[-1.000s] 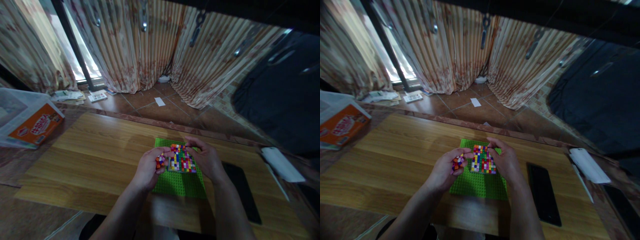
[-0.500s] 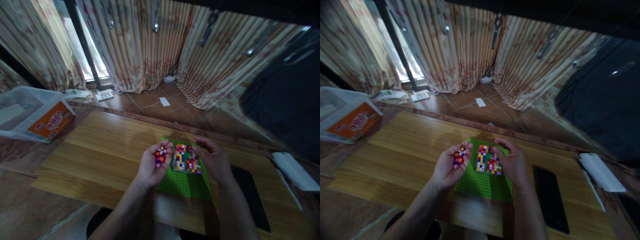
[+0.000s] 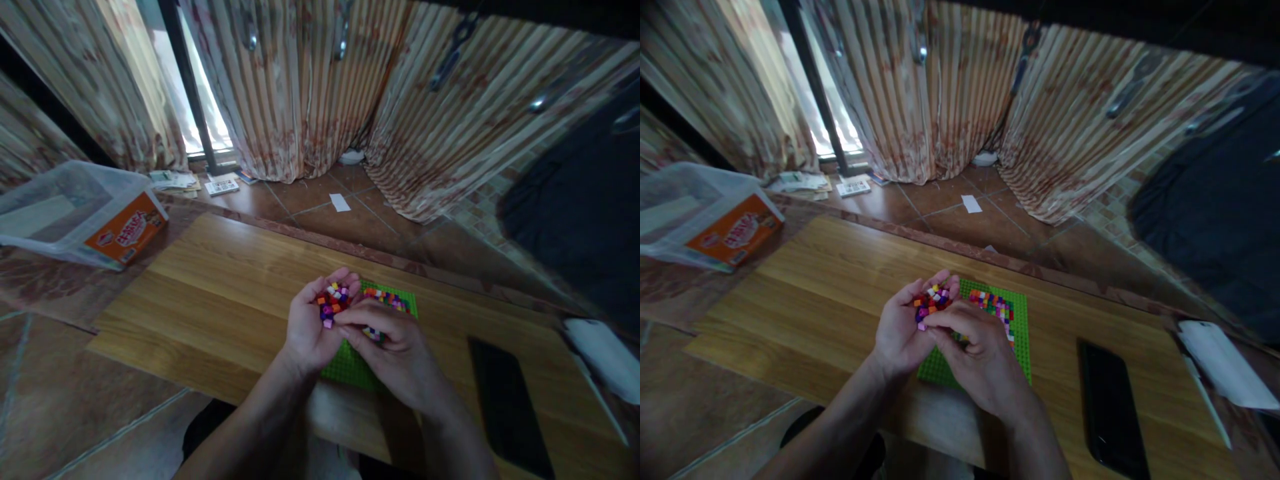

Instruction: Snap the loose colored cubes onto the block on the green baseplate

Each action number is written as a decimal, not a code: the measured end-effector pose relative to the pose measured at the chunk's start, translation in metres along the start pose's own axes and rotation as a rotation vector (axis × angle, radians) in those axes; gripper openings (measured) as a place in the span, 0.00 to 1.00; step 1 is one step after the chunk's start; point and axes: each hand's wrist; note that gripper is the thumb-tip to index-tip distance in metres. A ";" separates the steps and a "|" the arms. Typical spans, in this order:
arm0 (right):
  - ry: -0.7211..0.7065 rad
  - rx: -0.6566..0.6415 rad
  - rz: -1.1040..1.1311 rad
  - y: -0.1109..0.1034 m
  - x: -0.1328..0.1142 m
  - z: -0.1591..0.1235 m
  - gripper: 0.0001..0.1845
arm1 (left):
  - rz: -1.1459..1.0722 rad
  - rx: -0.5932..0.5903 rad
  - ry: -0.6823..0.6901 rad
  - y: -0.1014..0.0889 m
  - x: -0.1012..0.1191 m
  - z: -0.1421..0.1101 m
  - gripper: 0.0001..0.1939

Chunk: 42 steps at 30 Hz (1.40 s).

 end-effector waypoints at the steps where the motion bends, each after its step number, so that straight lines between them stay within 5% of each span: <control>1: -0.002 -0.022 -0.010 0.002 -0.001 0.000 0.09 | 0.008 -0.004 0.001 0.000 0.000 0.000 0.15; 11: 0.046 -0.049 -0.222 0.012 0.003 0.000 0.04 | 0.135 0.028 0.103 0.001 -0.005 0.000 0.14; 20: 0.041 -0.014 -0.165 0.010 0.000 -0.002 0.04 | 0.102 0.075 0.059 0.001 -0.005 0.002 0.14; 24: 0.102 0.107 -0.003 -0.002 0.001 -0.001 0.03 | 0.078 0.099 0.069 0.002 -0.004 0.003 0.13; 31: 0.245 0.561 0.132 -0.045 0.023 0.002 0.05 | 0.089 0.112 0.107 0.002 -0.003 0.001 0.12; 42: 0.364 0.477 -0.005 -0.062 0.067 0.000 0.09 | 0.145 0.151 0.143 0.007 -0.003 -0.001 0.13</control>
Point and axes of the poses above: each hand's wrist, its own z-axis towards the middle knuckle, its own y-axis out of the palm, x = y × z, and after that the axes turned 12 degrees about x, right-handed
